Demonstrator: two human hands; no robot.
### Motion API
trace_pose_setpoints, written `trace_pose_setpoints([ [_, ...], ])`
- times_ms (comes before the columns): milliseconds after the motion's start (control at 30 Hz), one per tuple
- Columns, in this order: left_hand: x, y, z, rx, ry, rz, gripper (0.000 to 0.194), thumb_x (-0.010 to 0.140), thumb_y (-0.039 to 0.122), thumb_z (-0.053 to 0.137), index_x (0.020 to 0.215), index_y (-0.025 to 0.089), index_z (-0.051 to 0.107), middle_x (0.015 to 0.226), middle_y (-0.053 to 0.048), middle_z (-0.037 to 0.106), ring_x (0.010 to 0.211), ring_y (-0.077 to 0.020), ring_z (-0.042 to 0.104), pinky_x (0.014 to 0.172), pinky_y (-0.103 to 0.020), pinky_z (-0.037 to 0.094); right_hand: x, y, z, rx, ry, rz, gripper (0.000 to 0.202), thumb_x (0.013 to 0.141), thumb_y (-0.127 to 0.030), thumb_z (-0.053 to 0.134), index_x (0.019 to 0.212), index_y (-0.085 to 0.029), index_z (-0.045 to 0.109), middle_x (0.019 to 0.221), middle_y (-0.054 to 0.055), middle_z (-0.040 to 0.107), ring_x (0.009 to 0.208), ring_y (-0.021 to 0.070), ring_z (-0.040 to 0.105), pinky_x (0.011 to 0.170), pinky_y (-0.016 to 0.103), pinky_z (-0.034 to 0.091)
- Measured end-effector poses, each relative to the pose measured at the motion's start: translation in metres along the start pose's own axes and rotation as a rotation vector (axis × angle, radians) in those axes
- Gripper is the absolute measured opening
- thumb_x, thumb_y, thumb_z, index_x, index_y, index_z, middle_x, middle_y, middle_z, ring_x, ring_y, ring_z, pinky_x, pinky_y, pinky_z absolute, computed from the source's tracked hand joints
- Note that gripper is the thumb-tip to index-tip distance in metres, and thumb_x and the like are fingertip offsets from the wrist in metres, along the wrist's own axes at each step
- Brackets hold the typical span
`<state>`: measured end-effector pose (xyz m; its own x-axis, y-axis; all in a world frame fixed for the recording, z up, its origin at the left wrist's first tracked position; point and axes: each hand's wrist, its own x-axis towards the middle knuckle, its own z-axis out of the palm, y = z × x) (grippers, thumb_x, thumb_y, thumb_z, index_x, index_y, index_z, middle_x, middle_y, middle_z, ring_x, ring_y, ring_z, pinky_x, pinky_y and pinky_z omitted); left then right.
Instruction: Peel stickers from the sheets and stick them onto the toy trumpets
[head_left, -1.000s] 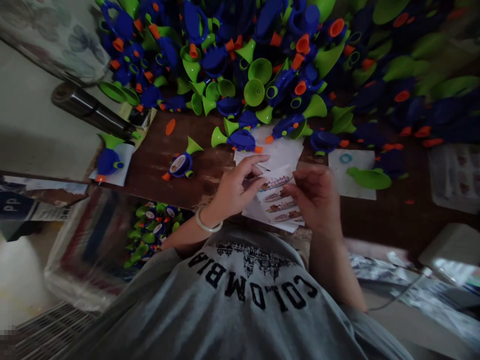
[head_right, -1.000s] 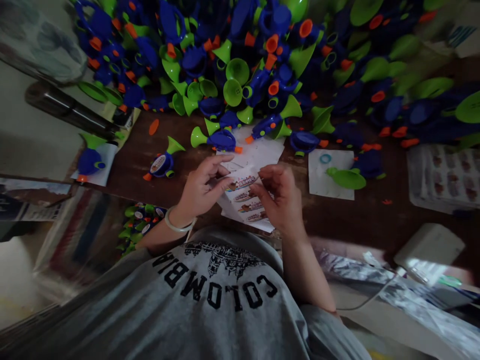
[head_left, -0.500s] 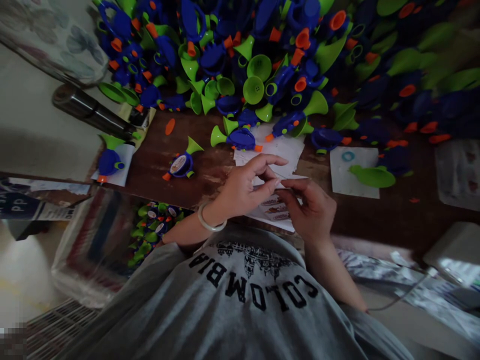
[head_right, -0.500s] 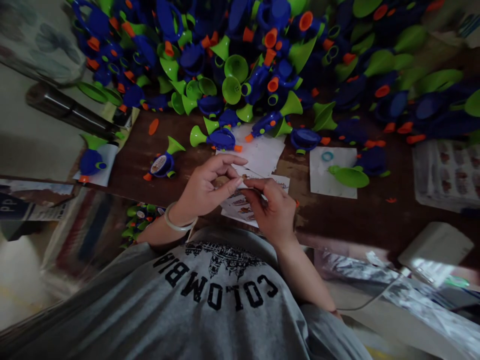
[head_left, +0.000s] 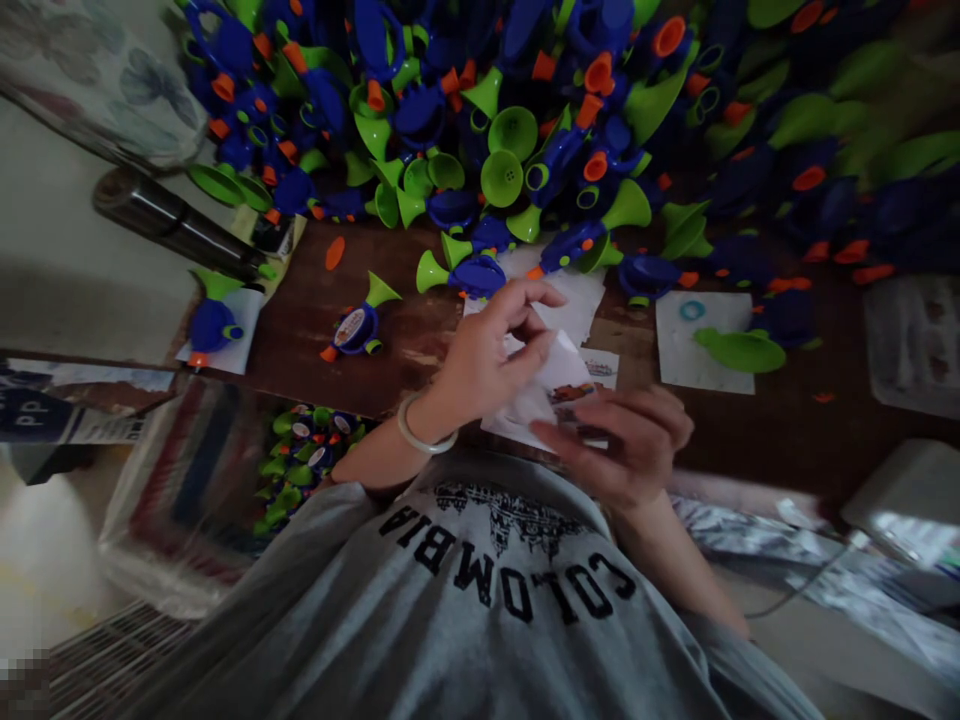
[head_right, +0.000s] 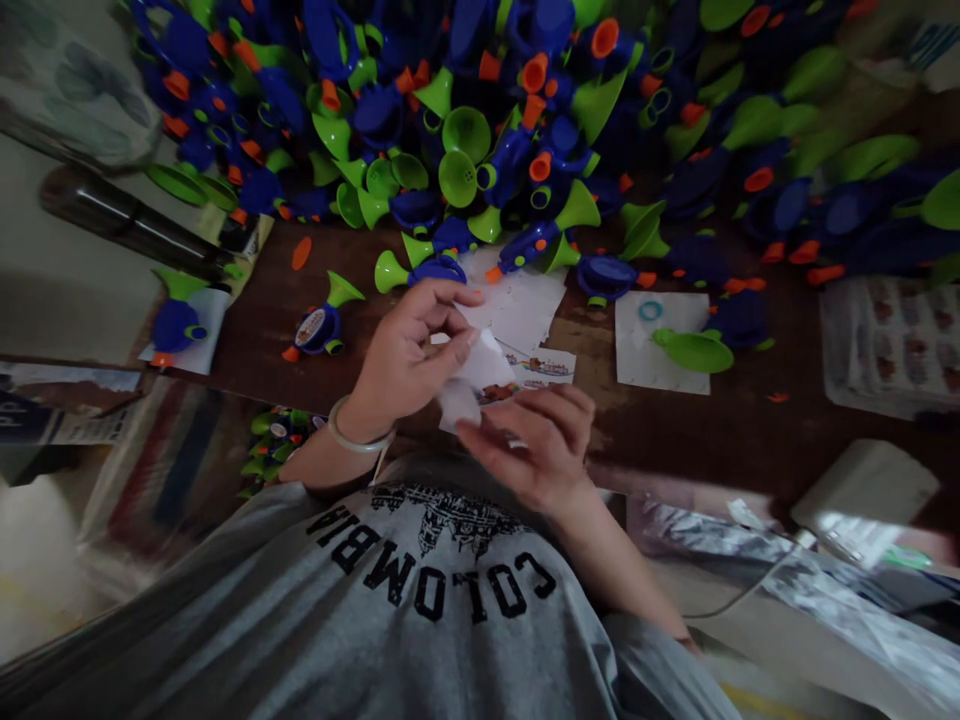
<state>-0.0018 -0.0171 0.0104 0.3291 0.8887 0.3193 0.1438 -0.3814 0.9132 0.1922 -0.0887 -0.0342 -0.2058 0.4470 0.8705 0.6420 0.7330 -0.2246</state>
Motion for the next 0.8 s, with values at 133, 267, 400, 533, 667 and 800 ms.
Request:
trace_pose_setpoints([
  [133,0.005,-0.009,-0.006,0.057,-0.004,0.054,0.024,0.103,0.026,0.064,0.126,0.024,0.056,0.085,0.003,0.068,0.076,-0.0108,0.066,0.074,-0.026,0.054,0.011,-0.003,-0.008,0.033,-0.063,0.160,0.052,0.092,-0.026,0.085,0.138,-0.045,0.070,0.123,0.002,0.067,0.122,0.0250,0.067,0.101,0.043,0.065],
  [267,0.006,-0.012,-0.005,0.073,-0.003,0.079,0.024,0.103,0.024,0.064,0.125,0.025,0.055,0.089,0.003,0.069,0.079,-0.0110,0.069,0.072,-0.024,0.053,0.006,0.005,0.004,0.299,-0.095,0.456,0.093,0.093,-0.012,0.077,0.168,-0.048,0.034,0.152,0.006,0.057,0.098,0.0159,0.073,0.078,0.034,0.071],
  [400,0.006,-0.013,-0.006,0.190,-0.079,0.055,0.027,0.098,0.022,0.066,0.124,0.023,0.058,0.086,0.004,0.071,0.076,-0.0107,0.068,0.075,-0.025,0.053,-0.001,0.008,0.013,0.452,-0.075,0.484,0.093,0.092,-0.008,0.073,0.165,-0.049,0.034,0.128,0.000,0.074,0.087,0.0138,0.075,0.069,0.027,0.069],
  [533,0.007,-0.014,-0.009,0.211,-0.180,0.017,0.025,0.097,0.022,0.065,0.122,0.022,0.061,0.087,0.003,0.072,0.072,-0.0101,0.065,0.073,-0.025,0.051,-0.001,0.002,0.012,0.417,-0.080,0.508,0.088,0.094,-0.009,0.072,0.164,-0.046,0.033,0.105,-0.003,0.081,0.087,0.0163,0.079,0.070,0.028,0.068],
  [667,0.006,-0.014,-0.007,0.125,-0.149,0.014,0.022,0.098,0.030,0.067,0.118,0.022,0.061,0.088,0.002,0.071,0.074,-0.0117,0.066,0.072,-0.025,0.052,0.005,-0.005,0.007,0.349,-0.086,0.547,0.069,0.094,-0.013,0.073,0.154,-0.038,0.051,0.096,-0.003,0.083,0.079,0.0176,0.079,0.070,0.032,0.068],
  [800,0.005,-0.015,-0.005,0.110,-0.136,-0.024,0.021,0.096,0.025,0.065,0.117,0.024,0.060,0.085,0.002,0.069,0.067,-0.0109,0.061,0.064,-0.025,0.048,0.003,-0.008,0.005,0.118,-0.136,0.432,0.020,0.095,-0.015,0.073,0.107,-0.029,0.077,0.082,-0.002,0.082,0.072,0.0172,0.076,0.070,0.032,0.066],
])
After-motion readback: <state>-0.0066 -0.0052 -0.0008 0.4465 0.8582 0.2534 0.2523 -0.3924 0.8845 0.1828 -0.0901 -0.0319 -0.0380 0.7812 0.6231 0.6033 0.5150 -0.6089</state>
